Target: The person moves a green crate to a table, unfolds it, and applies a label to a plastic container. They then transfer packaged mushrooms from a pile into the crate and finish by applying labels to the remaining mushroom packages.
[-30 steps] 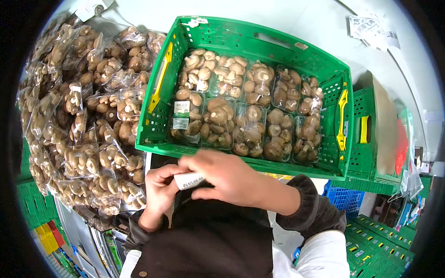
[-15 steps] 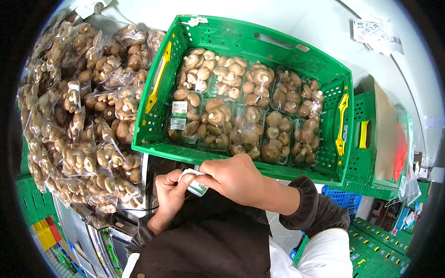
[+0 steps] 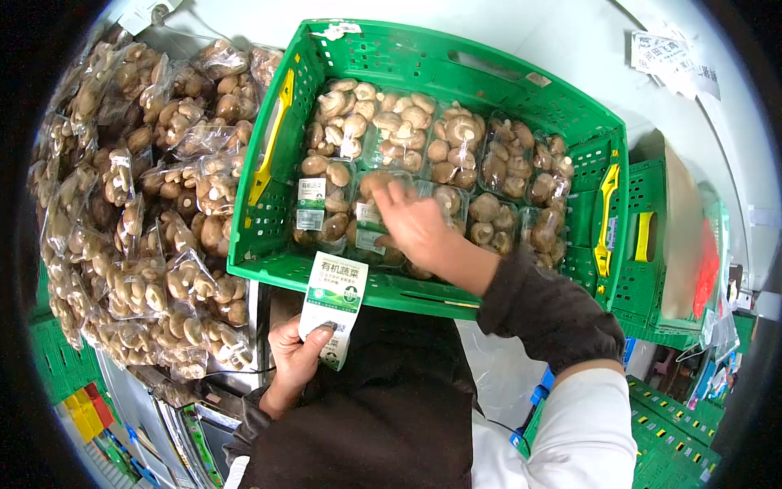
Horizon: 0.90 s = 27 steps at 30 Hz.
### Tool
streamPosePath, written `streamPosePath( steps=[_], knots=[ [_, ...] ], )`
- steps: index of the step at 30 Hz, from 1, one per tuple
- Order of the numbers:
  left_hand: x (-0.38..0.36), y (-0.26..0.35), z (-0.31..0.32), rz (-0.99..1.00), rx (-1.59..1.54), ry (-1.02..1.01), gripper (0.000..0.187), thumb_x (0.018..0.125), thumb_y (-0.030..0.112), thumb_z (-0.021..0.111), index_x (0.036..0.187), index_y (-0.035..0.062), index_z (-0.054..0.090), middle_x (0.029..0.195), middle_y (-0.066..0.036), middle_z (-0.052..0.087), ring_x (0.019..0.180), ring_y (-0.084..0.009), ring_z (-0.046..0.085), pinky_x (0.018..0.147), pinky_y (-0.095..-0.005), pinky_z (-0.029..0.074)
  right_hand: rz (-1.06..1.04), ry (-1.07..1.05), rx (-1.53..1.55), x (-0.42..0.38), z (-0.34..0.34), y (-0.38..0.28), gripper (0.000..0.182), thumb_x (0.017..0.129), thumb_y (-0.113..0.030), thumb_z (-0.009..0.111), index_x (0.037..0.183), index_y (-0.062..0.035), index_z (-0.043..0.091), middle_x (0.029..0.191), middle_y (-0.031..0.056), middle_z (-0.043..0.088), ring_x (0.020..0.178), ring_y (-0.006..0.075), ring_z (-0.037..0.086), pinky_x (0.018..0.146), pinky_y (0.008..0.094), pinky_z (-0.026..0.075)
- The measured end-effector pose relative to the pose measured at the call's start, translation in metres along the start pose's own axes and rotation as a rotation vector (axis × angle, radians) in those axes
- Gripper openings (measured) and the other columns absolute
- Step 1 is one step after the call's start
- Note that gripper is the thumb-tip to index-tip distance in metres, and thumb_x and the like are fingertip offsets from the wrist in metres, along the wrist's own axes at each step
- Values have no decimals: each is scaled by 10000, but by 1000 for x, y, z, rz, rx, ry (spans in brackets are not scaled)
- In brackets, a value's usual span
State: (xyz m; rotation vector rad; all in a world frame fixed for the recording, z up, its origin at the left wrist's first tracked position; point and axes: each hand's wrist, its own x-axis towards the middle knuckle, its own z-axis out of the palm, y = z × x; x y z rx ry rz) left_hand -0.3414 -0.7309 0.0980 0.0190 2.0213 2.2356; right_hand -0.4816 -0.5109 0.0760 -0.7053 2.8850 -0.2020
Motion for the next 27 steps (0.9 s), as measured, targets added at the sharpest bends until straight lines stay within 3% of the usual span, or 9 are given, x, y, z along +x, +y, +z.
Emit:
streamPosePath(
  steps=[1,4,6,9,12,14,16,20,27],
  knots=[
    [1,0,-1,0,-5,-1,137,836,60,678,949,-17,691,765,-24,679,679,-47,569,609,-211,460,2,-2,-4,-5,-19,-2,755,713,-321,763,1314,-48,396,1115,170,536,894,304,607,674,373,527],
    [7,1,-1,17,3,-57,126,827,61,686,920,-23,691,704,-33,655,617,-54,548,565,-218,441,27,147,718,-26,-65,-10,763,724,-286,765,1339,-40,386,1093,157,530,836,268,599,647,351,514],
    [11,4,3,71,55,-134,106,825,72,688,869,-25,688,652,-28,625,570,-57,521,528,-224,420,-194,-139,1167,-47,-77,-30,614,727,-249,766,1240,-34,506,964,140,574,718,261,585,619,315,491],
    [10,-3,-4,38,67,-236,164,801,89,704,918,-19,667,725,-42,642,628,-77,561,573,-236,440,-145,-147,831,-66,-100,-51,298,757,-214,737,1005,-70,655,728,103,603,681,286,613,599,319,464],
    [5,12,5,137,56,-202,418,811,109,686,1189,8,538,1005,-103,627,945,-190,618,825,-316,482,-149,-24,813,-84,-95,-71,239,789,-185,701,996,-73,654,802,119,632,709,286,631,598,330,466],
    [-2,9,1,218,115,-222,341,837,70,635,1161,14,544,1100,-136,613,1042,-243,586,891,-338,450,-167,-125,750,-97,-89,-86,251,832,-191,644,1050,-68,621,861,144,642,765,310,634,638,365,488],
    [-24,1,-5,36,84,-245,243,879,114,620,1085,-2,565,1060,-127,613,987,-226,602,859,-328,461,-102,-73,709,-108,-69,-106,243,825,-152,648,1048,-59,623,840,144,644,752,312,637,642,360,491],
    [-82,-35,-12,140,203,286,234,907,150,591,1084,-1,560,1044,-118,607,976,-218,599,863,-322,458,-148,-28,599,-121,-14,-123,202,800,-76,658,993,-23,627,814,150,642,740,314,643,638,348,491],
    [-313,-123,-30,-368,-73,788,243,963,166,506,1146,7,524,955,-85,643,874,-152,634,802,-285,501,-555,-219,570,-151,69,-193,197,807,-39,636,1004,-32,630,1008,173,626,823,321,652,707,367,515]
  ],
)
